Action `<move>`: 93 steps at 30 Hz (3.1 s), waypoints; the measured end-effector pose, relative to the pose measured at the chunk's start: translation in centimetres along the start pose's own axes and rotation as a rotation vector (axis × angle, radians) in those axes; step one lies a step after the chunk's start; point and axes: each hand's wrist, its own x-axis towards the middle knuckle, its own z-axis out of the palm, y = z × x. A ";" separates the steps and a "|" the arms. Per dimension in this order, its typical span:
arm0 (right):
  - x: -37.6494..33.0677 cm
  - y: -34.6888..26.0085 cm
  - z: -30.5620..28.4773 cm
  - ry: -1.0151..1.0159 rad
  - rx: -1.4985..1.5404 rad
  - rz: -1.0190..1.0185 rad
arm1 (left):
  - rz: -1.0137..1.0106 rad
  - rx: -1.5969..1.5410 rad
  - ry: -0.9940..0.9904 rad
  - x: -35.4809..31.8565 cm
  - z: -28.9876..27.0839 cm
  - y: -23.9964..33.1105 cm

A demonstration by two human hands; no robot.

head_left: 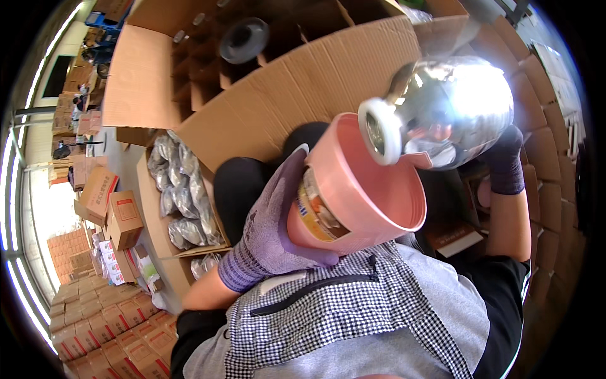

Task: The person assembles pink thermal pitchers by inserting glass liners into plastic bodies, securing base caps by hand, and placing the completed pitchers into plastic bags before storing them in shipping boxes.

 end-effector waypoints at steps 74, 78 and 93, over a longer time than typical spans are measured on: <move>26.9 2.8 45.7 -0.699 -1.696 -0.629 | 0.279 0.025 0.070 -6.5 -15.5 -9.4; 33.7 8.9 46.9 -0.733 -2.027 -0.385 | 0.265 -0.043 -0.066 -5.0 -18.2 -10.6; 16.1 4.5 43.4 -0.766 -0.331 -0.141 | 0.220 -0.808 0.683 1.5 -17.2 -13.9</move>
